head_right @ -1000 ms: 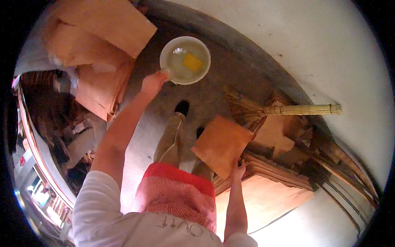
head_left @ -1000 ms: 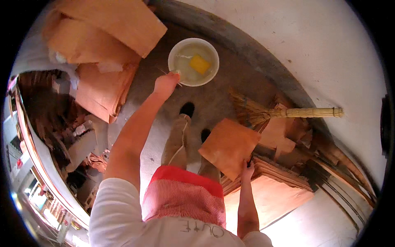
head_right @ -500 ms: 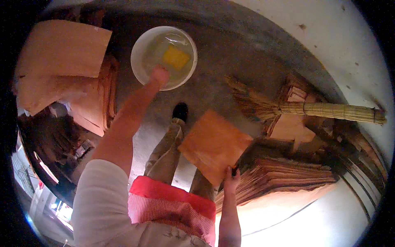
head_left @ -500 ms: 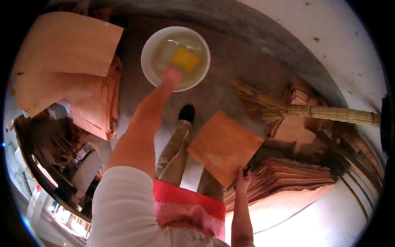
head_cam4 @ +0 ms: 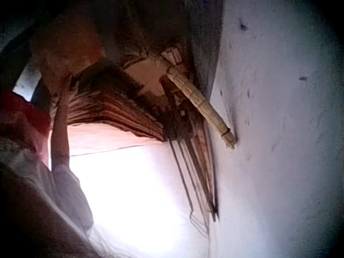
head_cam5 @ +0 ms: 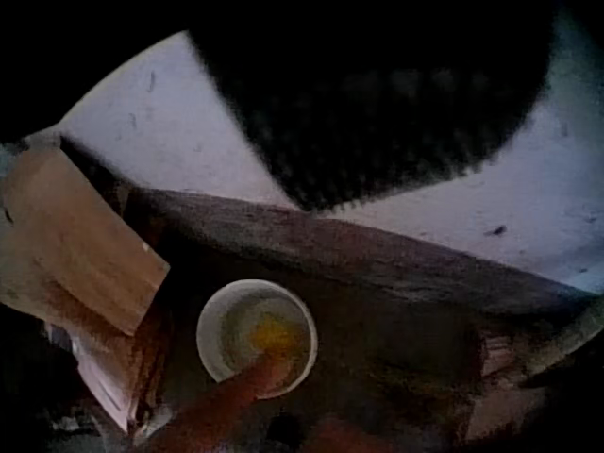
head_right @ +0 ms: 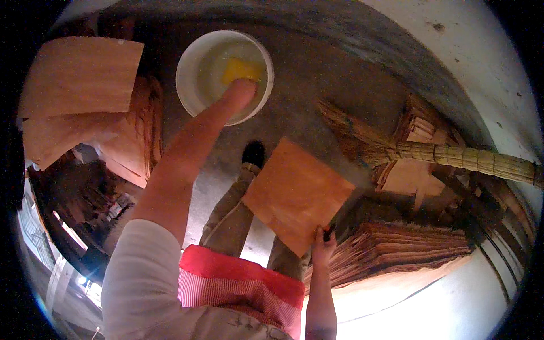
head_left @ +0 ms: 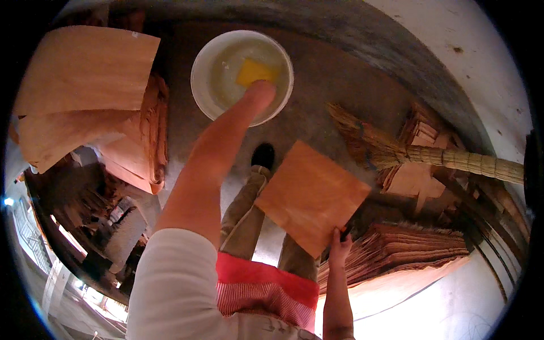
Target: The person dips a sponge into a bucket of water and applies it to thin wood veneers before using a utility knife to trim excess material from the edges of a larger veneer sheet.
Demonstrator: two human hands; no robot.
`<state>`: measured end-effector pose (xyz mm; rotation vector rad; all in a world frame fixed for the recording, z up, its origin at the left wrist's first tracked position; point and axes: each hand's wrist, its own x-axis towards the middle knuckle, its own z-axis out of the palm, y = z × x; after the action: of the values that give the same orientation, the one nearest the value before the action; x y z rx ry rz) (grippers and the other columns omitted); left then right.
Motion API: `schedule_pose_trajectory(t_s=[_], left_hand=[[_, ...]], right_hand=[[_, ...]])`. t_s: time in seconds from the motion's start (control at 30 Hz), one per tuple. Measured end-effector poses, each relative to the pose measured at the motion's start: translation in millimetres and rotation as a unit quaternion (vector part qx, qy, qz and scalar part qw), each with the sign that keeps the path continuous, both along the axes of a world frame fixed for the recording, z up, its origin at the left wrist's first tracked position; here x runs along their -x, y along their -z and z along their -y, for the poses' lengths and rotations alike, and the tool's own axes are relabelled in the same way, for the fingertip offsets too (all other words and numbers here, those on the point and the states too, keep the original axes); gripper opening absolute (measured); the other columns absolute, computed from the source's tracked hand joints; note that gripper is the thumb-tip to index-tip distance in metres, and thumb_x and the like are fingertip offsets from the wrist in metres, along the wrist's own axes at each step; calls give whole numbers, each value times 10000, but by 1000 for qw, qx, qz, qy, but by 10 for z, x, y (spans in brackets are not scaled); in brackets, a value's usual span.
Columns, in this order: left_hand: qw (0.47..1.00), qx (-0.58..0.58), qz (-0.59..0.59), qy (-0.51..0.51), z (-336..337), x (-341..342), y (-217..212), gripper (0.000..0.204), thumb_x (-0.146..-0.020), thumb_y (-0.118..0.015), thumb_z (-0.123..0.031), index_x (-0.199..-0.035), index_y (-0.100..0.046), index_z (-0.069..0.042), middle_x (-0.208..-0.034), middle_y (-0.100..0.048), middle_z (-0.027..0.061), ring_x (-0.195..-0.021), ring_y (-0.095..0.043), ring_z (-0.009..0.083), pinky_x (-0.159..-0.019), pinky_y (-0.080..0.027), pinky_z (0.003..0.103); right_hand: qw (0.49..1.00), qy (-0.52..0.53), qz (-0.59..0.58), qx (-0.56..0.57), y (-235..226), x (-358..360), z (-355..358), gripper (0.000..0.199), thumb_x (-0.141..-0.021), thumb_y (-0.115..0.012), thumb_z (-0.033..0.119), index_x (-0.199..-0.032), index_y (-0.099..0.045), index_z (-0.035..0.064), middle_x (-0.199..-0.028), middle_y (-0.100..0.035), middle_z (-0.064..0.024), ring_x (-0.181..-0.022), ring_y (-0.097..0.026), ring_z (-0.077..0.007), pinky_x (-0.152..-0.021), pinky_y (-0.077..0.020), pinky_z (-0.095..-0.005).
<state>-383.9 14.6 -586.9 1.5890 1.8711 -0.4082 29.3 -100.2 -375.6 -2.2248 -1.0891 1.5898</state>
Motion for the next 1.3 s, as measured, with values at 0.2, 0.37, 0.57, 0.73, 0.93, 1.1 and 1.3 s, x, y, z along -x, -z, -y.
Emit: schedule_pose_trajectory(t_s=[0.2, 0.37, 0.57, 0.73, 0.93, 1.1, 1.3], left_hand=[[963, -154, -4, -220, -191, 162, 47, 174, -773, -492, -195, -807, -634, -102, -791, -620, 132, -748, -597, 294, -650, -474, 407], [888, -292, 20, -354, -102, 315, -306, 151, -773, -540, -225, -803, -623, -102, -744, -610, 124, -710, -585, 288, -621, -463, 383], [807, -413, 63, -418, 548, 289, -958, 117, -770, -573, -192, -817, -601, -89, -766, -592, 122, -682, -573, 287, -611, -461, 378], [763, -339, 174, -522, 1347, -4, -1931, 96, -796, -559, -153, -855, -582, -82, -748, -577, 116, -659, -558, 292, -572, -447, 354], [780, -347, 68, -517, 2679, -588, -2907, 101, -788, -568, -164, -843, -580, -81, -808, -569, 120, -702, -556, 305, -592, -444, 376], [731, -284, -13, -620, 3988, -1425, -3689, 156, -797, -536, -208, -829, -575, -61, -821, -577, 133, -716, -560, 318, -616, -455, 395], [624, -293, -149, -709, 5205, -2375, -4786, 228, -772, -549, -267, -805, -578, -44, -788, -584, 152, -706, -570, 338, -633, -460, 420]], right_hand=[[999, 33, -24, 30, 29, 58, -51, 135, -839, -558, 154, -903, -510, 46, -745, -511, 11, -635, -442, -62, -536, -353, -210], [998, -49, 14, 23, -108, 88, -96, 218, -837, -565, 180, -973, -512, 18, -821, -537, -14, -712, -474, -90, -615, -387, -228], [995, -81, 47, 41, -347, 48, -65, 333, -823, -578, 204, -1054, -512, -27, -976, -567, -67, -860, -518, -129, -756, -420, -265], [989, -141, 37, -10, -516, -163, 15, 343, -815, -585, 208, -1045, -515, -37, -937, -578, -78, -822, -531, -135, -726, -432, -272], [984, -164, -74, -13, -1086, -110, -112, 194, -817, -577, 136, -935, -516, -4, -809, -546, -41, -744, -499, -100, -652, -415, -225], [923, -370, -30, -99, -1859, 186, -212, 159, -817, -573, 140, -884, -509, 11, -769, -531, -26, -726, -492, -101, -656, -415, -238], [852, -498, -42, -153, -2119, 146, -257, 348, -815, -575, 172, -1059, -480, -58, -950, -555, -113, -830, -514, -198, -760, -420, -299]])
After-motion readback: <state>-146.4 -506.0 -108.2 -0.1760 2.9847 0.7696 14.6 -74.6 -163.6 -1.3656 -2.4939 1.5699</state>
